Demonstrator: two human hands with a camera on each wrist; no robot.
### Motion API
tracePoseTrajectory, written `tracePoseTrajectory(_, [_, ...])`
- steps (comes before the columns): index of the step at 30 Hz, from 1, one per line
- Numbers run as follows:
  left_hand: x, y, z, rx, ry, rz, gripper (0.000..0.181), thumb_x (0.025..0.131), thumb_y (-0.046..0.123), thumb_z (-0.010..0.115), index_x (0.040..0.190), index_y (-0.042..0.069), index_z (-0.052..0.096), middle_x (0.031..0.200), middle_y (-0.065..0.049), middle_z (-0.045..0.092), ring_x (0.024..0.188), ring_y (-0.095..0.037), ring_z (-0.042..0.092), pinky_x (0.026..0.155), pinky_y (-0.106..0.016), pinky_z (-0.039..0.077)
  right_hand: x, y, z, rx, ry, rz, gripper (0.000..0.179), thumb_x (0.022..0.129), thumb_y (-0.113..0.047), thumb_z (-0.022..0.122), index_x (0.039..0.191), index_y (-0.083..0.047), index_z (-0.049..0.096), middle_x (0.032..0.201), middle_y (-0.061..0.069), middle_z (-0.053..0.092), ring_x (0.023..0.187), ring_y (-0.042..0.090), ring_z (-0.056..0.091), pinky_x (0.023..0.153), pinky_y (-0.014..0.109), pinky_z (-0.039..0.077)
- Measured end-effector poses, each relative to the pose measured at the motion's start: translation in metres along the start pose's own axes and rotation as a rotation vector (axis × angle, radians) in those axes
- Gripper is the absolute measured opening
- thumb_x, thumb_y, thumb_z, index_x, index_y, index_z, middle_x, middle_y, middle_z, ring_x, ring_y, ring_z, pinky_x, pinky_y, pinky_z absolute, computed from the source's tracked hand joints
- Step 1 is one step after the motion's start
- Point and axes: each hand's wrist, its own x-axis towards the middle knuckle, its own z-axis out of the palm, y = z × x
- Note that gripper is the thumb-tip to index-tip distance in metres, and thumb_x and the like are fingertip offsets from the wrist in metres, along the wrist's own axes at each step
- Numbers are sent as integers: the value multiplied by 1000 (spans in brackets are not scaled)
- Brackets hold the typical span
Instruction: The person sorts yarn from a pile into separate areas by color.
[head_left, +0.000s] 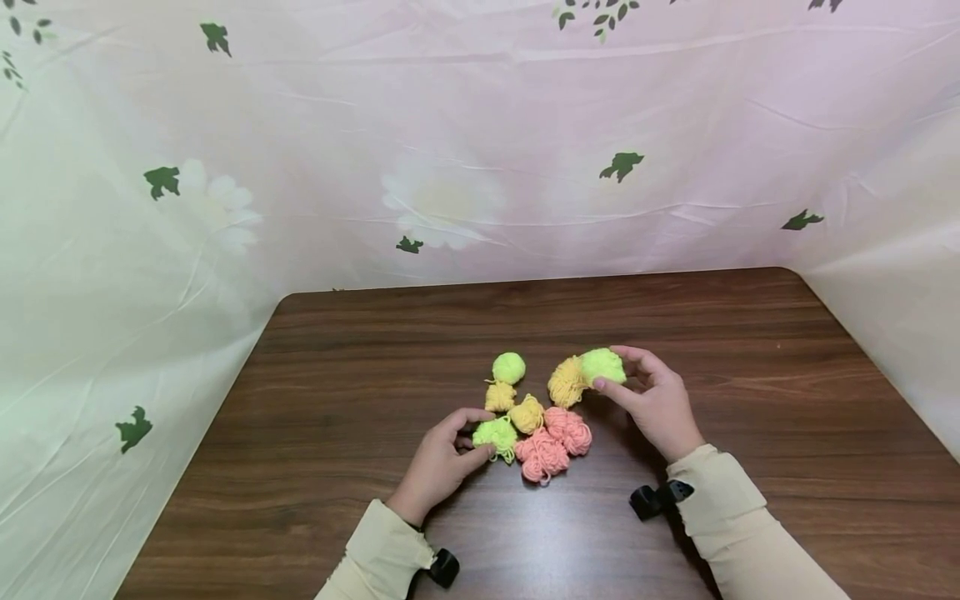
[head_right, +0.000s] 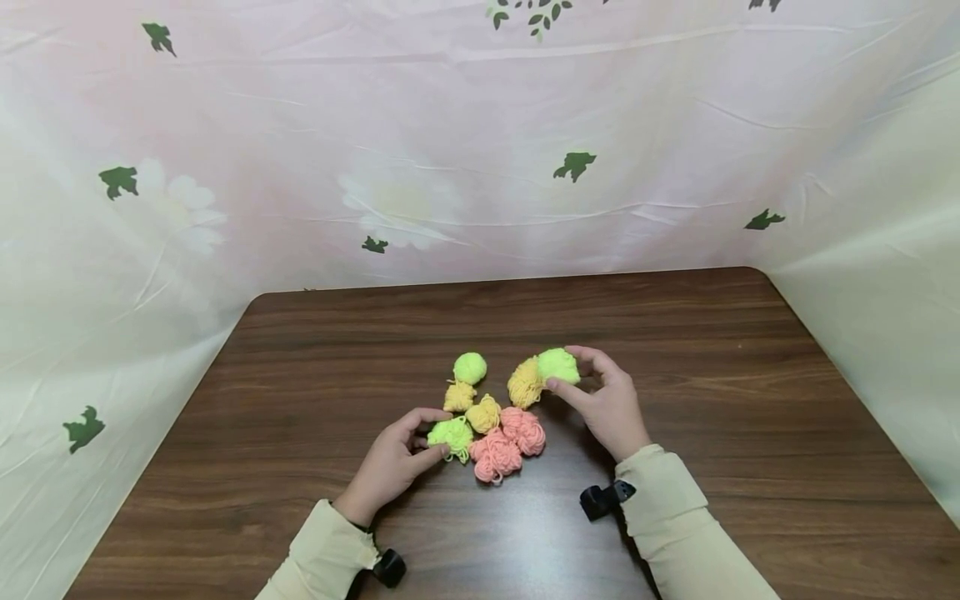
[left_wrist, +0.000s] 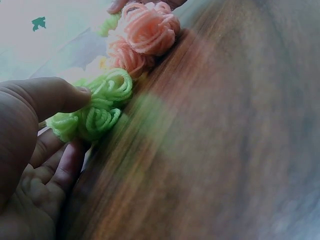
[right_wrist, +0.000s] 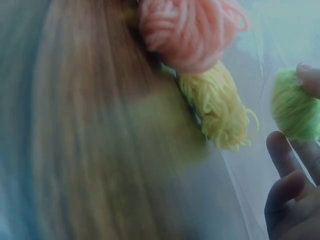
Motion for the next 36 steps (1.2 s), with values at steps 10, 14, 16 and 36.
tracePoseTrajectory(10, [0, -1, 1, -1, 1, 3, 36, 83, 23, 71, 117, 24, 60, 109, 9, 59, 88, -10, 58, 74, -26, 50, 6, 40, -10, -11, 21, 19, 50, 76, -25, 77, 120, -13, 58, 99, 8, 63, 88, 12, 58, 69, 18, 47])
tracePoseTrajectory(14, [1, -2, 0, 4, 3, 2, 36, 83, 23, 71, 117, 24, 60, 109, 9, 59, 87, -10, 58, 74, -26, 50, 7, 43, -14, -15, 33, 18, 48, 76, -30, 77, 118, -16, 59, 100, 4, 63, 89, 12, 58, 72, 17, 47])
tracePoseTrajectory(16, [1, -2, 0, 5, 3, 1, 36, 83, 23, 71, 117, 25, 60, 109, 9, 59, 88, -10, 58, 74, -26, 50, 8, 44, -15, -16, 37, 20, 48, 76, -30, 77, 118, -17, 58, 101, 3, 63, 90, 12, 58, 74, 15, 46])
tracePoseTrajectory(36, [0, -1, 0, -7, -2, 4, 35, 83, 23, 71, 116, 26, 60, 108, 9, 59, 87, -10, 57, 74, -26, 50, 11, 57, -29, -13, 114, 91, 50, 76, -29, 77, 119, -12, 58, 105, 4, 61, 90, 8, 56, 70, 14, 44])
